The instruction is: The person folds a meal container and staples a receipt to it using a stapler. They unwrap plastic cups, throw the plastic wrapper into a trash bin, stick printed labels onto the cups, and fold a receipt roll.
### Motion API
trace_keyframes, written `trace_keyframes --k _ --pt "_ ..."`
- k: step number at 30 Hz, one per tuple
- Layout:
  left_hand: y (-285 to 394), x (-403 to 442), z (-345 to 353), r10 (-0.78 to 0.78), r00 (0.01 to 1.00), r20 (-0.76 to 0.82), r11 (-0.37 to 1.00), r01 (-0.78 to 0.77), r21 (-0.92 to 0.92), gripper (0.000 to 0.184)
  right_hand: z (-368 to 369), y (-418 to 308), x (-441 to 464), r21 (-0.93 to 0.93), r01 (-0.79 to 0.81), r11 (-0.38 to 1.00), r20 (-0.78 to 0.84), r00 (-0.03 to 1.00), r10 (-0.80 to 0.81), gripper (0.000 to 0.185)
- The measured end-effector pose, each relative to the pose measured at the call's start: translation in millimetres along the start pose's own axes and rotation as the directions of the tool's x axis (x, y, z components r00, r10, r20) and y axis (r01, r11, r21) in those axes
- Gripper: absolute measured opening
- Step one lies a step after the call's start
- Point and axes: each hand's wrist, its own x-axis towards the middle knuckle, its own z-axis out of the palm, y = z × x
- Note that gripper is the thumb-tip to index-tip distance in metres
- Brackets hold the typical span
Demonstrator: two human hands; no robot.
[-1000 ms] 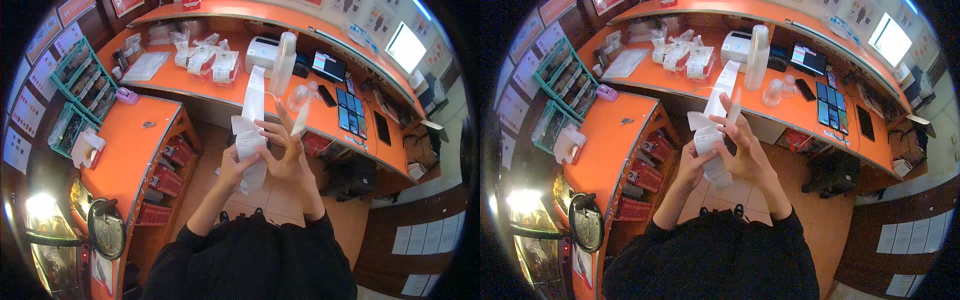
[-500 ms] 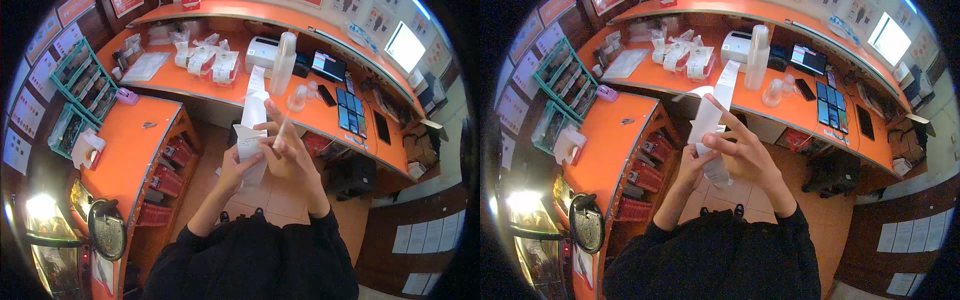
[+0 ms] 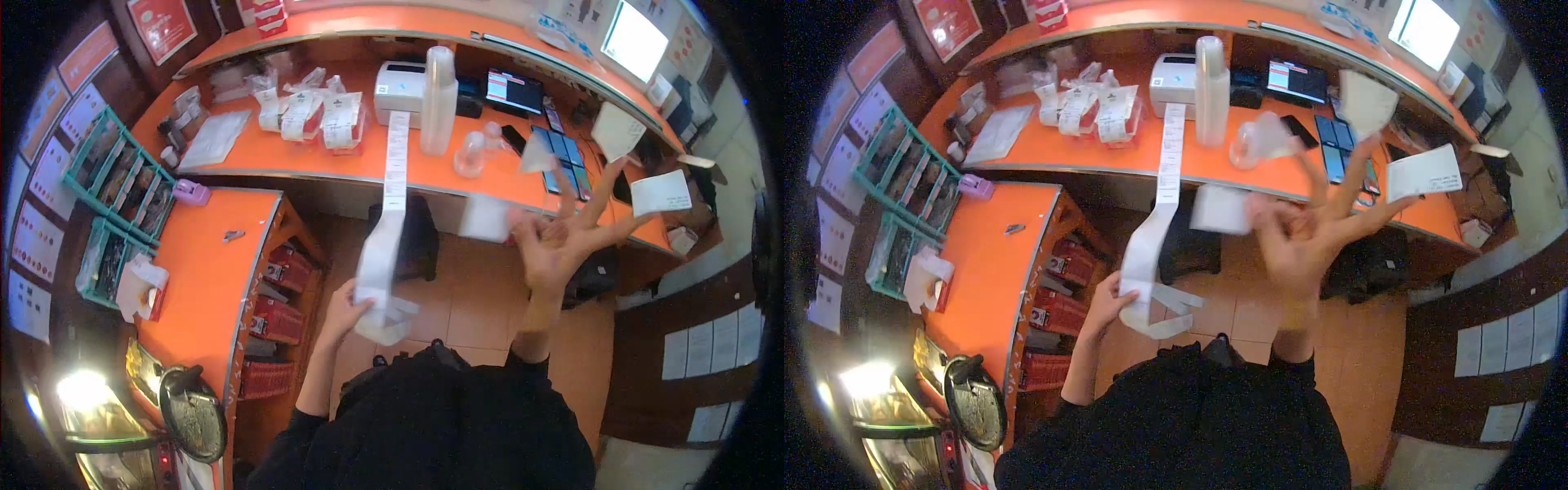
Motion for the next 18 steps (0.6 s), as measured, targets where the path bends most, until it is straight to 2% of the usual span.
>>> trace_keyframes --k 1,2,3,5,6,7,8,9,11,14,15,17,18 --pt "-31 4 -16 -0.043 0.987 -0.156 0.963 0.083 0.255 0.06 -13 7 7 -0.135 0.04 0.99 -0.111 0.992 -0.055 0.12" --pt "-48 9 -22 -0.037 0.948 -0.315 0.859 0.191 0.474 0.067 -28 13 13 -0.272 0.068 0.96 -0.206 0.97 -0.127 0.121" --pt "-43 16 -11 -0.033 0.952 -0.304 0.861 0.182 0.475 0.067 -44 24 17 -0.282 0.07 0.957 -0.21 0.969 -0.133 0.121" --pt "-32 36 16 0.207 0.82 -0.533 0.633 0.303 0.713 0.072 -69 59 20 -0.496 -0.06 0.866 -0.216 0.975 -0.056 0.112" --pt "-24 57 27 0.34 0.841 -0.42 0.655 0.109 0.748 0.072 -75 73 23 -0.499 -0.063 0.865 -0.228 0.972 -0.061 0.112" --pt "-16 85 42 0.482 0.854 -0.195 0.559 -0.129 0.819 0.075 -82 87 26 -0.524 -0.126 0.842 -0.259 0.966 -0.016 0.107" --pt "-7 117 63 0.477 0.871 -0.115 0.623 -0.243 0.744 0.079 -90 103 31 -0.548 -0.188 0.815 -0.288 0.957 0.027 0.102" --pt "1 149 88 0.478 0.877 -0.037 0.68 -0.343 0.648 0.084 -101 126 35 -0.545 -0.127 0.829 -0.253 0.967 -0.017 0.103" --pt "27 208 140 0.511 0.859 0.009 0.723 -0.436 0.536 0.088 -118 156 47 -0.545 -0.124 0.829 -0.212 0.977 0.007 0.103" --pt "30 301 198 0.613 0.779 -0.127 0.674 -0.433 0.598 0.106 -147 198 75 -0.468 -0.083 0.88 -0.138 0.99 0.02 0.1" --pt "30 324 210 0.614 0.779 -0.129 0.677 -0.435 0.594 0.106 -157 209 84 -0.446 -0.055 0.893 -0.051 0.998 0.035 0.102" --pt "33 360 228 0.648 0.718 -0.254 0.688 -0.408 0.6 0.105 -176 226 104 -0.272 -0.117 0.955 0.043 0.99 0.133 0.109" --pt "33 370 235 0.644 0.718 -0.265 0.696 -0.405 0.593 0.105 -186 237 116 -0.243 -0.137 0.96 0.114 0.979 0.169 0.115"
